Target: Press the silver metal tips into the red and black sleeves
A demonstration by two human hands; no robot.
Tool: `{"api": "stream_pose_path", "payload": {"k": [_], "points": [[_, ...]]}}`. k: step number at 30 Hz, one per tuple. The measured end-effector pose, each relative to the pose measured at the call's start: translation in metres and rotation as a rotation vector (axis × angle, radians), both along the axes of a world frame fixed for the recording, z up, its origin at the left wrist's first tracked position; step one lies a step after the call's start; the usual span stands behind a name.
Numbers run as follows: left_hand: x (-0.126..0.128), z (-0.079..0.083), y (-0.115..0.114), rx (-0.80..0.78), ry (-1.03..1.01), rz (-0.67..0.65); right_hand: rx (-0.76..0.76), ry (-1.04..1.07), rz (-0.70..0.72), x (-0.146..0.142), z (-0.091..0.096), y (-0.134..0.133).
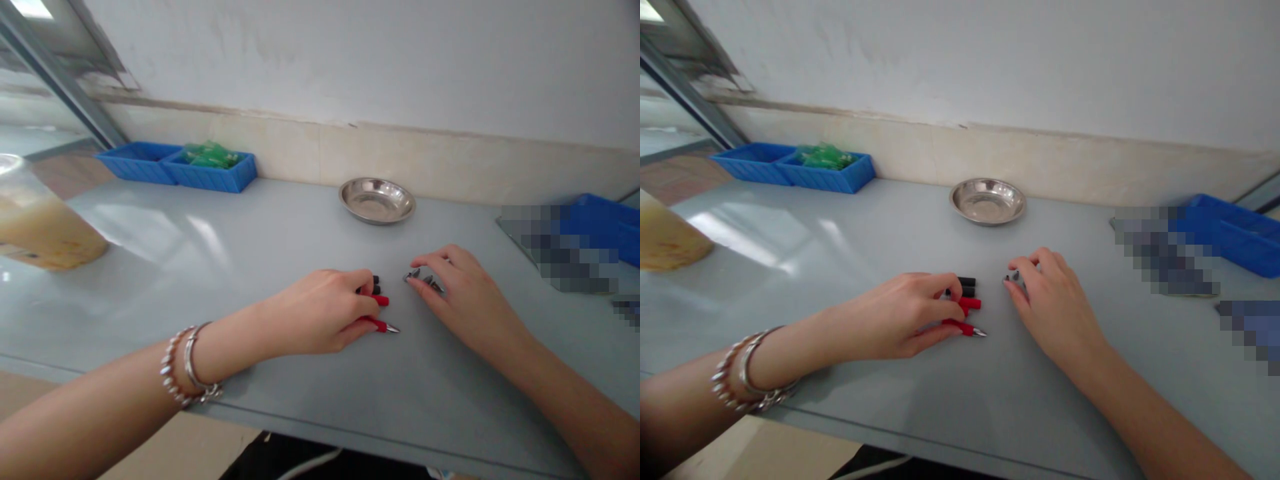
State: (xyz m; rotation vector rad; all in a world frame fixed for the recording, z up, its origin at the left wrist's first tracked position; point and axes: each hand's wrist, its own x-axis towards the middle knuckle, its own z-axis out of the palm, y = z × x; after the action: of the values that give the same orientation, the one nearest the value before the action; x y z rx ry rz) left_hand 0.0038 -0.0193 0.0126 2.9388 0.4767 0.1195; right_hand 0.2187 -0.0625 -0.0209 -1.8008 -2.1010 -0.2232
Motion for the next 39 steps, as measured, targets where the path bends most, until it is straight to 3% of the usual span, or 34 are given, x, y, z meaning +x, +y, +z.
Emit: {"api": "stream_pose_path", "payload": {"k": [7,20,30,36,39], "points": [[0.0,0.0,0.0,0.053,-0.009,-0.013,0.015,-0.072,-0.007,0.012,-0.004,0.005],[0.002,0.011,-0.012,0.135,0.105,0.049,-0.121,-0.002,0.035,0.01,-0.005,0.01],[0.001,0.006,-0.013,-0.199,-0.087,0.151,-0.095,0.082,0.086,0.005,-0.003,0.009],[0.002,0.006,-0.01,-0.159,-0.09,0.087,-0.087,0.143,0.097,0.001,0.0,0.007],[0.001,0.007,-0.01,-0.173,-0.061,0.115,-0.095,0.242,0.063,-0.004,0.006,0.003]]}}
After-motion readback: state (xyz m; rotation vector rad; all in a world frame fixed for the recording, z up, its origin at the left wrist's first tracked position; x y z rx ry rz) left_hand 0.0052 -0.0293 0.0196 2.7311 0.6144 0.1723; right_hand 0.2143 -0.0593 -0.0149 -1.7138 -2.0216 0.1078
